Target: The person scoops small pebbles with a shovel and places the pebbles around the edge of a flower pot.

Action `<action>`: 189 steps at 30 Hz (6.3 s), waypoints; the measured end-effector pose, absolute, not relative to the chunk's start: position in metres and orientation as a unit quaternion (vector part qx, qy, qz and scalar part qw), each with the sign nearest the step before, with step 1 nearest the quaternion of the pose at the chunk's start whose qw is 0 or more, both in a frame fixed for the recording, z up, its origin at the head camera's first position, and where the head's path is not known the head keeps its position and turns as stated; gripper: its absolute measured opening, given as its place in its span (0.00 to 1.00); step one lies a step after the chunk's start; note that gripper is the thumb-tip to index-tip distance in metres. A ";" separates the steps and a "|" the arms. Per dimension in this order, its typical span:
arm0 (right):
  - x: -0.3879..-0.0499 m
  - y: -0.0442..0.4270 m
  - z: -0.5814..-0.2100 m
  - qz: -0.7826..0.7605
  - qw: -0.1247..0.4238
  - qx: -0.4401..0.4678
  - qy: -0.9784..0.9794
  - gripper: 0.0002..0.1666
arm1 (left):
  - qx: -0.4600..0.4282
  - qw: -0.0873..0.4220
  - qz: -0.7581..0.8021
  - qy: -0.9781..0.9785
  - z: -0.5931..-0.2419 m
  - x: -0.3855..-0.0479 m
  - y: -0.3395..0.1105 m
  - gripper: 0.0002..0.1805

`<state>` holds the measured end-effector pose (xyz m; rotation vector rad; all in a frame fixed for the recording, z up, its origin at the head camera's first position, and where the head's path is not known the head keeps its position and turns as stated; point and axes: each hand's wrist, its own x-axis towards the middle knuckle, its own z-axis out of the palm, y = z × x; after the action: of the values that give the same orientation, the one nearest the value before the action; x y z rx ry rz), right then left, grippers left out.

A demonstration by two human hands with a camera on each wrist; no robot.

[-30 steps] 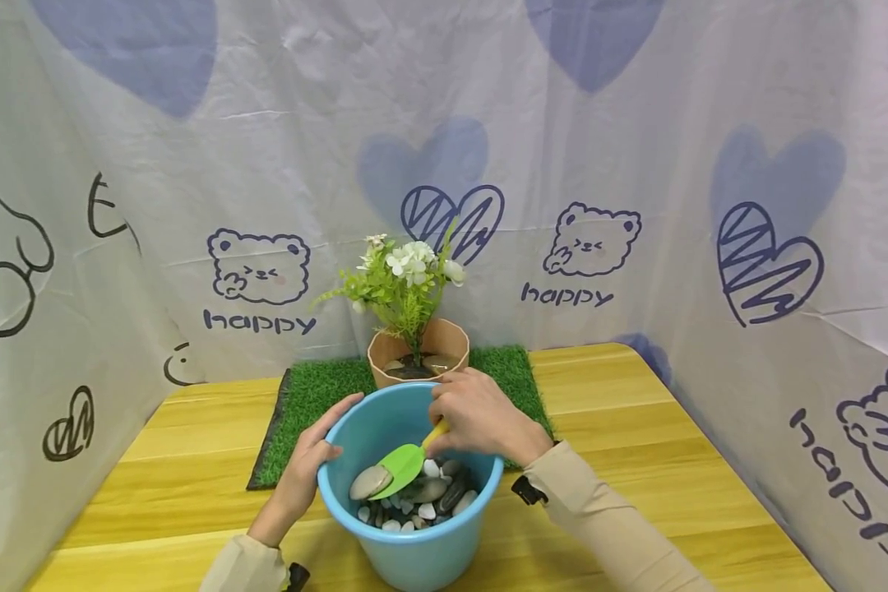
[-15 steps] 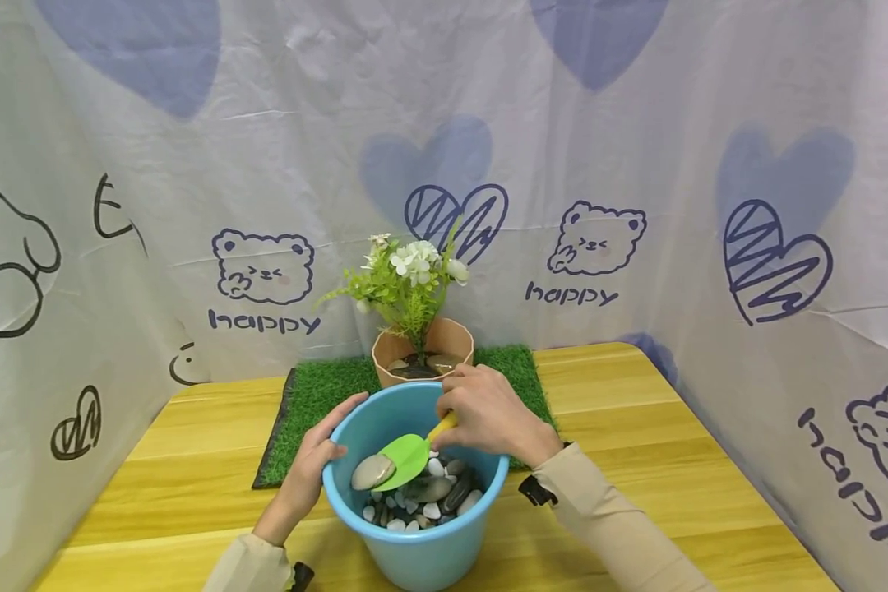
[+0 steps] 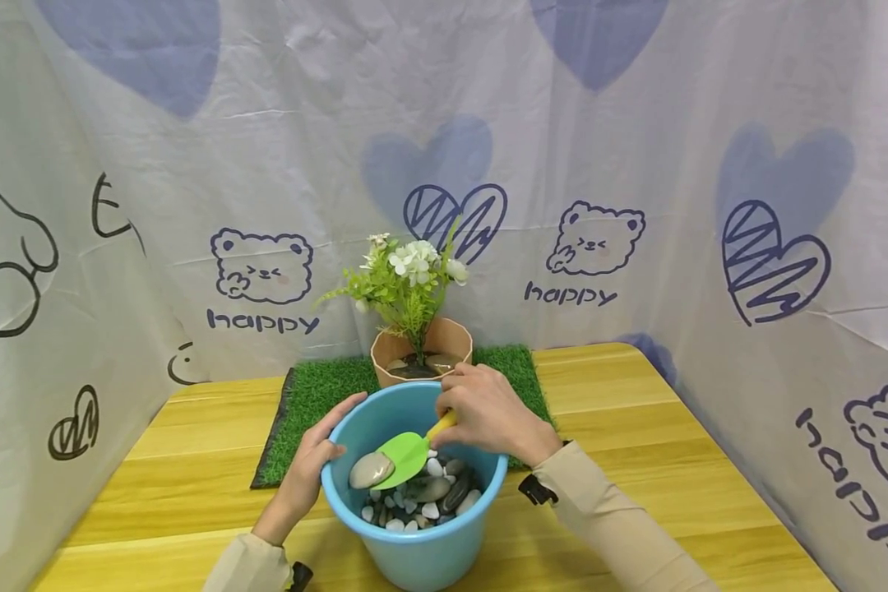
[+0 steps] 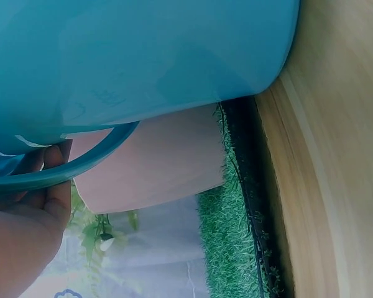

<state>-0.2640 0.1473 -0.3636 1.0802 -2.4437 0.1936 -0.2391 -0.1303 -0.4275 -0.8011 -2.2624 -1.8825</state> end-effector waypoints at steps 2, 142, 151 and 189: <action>-0.264 0.148 -0.363 0.070 0.225 0.392 -0.889 0.22 | -0.265 0.045 -0.618 -0.739 -0.428 -0.239 -0.130 0.39; -0.368 0.195 -0.342 0.016 0.276 0.247 -0.929 0.19 | -0.274 0.055 -0.633 -0.722 -0.432 -0.243 -0.130 0.39; -0.367 0.198 -0.345 0.043 0.272 0.266 -0.924 0.18 | -0.271 0.051 -0.634 -0.722 -0.432 -0.242 -0.130 0.39; -0.330 0.193 -0.347 0.147 0.189 0.283 -0.929 0.15 | -0.273 0.056 -0.630 -0.725 -0.432 -0.243 -0.130 0.39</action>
<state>-0.3303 0.1930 -0.3472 0.7959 -2.6108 0.4134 -0.2430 -0.1297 -0.4318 -0.8294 -2.1986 -1.9114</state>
